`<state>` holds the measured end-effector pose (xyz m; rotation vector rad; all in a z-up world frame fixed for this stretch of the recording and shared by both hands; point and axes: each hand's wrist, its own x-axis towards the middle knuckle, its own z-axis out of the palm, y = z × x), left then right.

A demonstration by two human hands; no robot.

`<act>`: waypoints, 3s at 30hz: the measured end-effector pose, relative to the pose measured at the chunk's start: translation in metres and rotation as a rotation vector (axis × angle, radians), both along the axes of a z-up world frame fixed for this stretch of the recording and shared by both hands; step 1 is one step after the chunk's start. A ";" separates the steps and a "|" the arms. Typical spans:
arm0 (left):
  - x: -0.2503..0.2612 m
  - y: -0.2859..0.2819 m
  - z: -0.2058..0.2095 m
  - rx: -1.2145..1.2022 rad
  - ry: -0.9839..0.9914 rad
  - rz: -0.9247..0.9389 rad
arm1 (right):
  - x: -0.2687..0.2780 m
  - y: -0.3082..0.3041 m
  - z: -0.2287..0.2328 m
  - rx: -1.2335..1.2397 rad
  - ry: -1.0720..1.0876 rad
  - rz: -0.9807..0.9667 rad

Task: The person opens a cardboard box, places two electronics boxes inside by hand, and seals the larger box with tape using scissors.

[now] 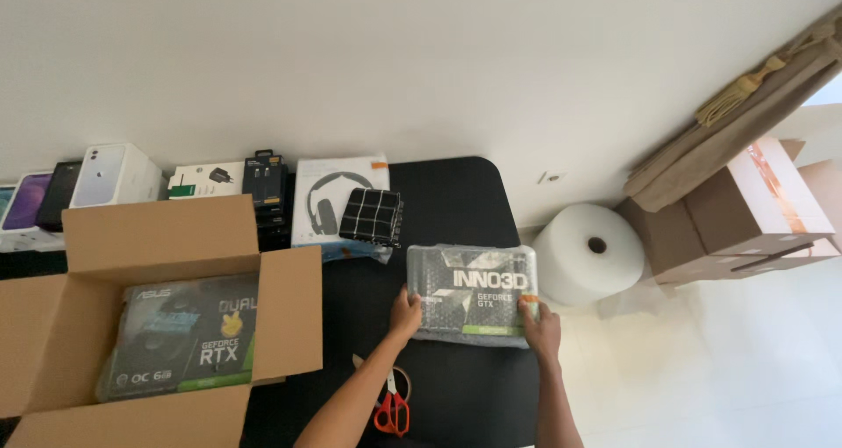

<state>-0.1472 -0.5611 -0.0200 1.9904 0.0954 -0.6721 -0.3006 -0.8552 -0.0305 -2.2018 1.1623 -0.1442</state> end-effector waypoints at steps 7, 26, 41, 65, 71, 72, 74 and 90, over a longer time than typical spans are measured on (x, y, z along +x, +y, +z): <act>0.013 0.026 0.163 -0.138 -0.275 0.007 | -0.007 0.032 0.122 0.123 -0.372 -0.126; 0.071 0.479 0.227 0.085 -0.611 0.481 | 0.154 0.433 0.211 0.137 -0.546 0.428; 0.102 0.590 0.068 0.296 -0.252 0.242 | 0.162 0.599 0.155 -0.440 0.015 0.587; 0.081 0.522 0.107 0.785 -0.563 -0.496 | 0.188 0.617 0.143 -0.525 0.307 0.984; 0.091 0.518 0.094 0.818 -0.521 -0.519 | 0.192 0.612 0.129 -0.555 0.264 0.981; 0.089 0.520 0.093 0.811 -0.513 -0.523 | 0.192 0.612 0.121 -0.572 0.271 0.983; 0.085 0.520 0.093 0.785 -0.501 -0.519 | 0.190 0.610 0.111 -0.563 0.273 0.981; 0.124 0.694 0.103 0.566 -0.276 0.255 | 0.174 0.461 0.048 0.025 0.037 0.177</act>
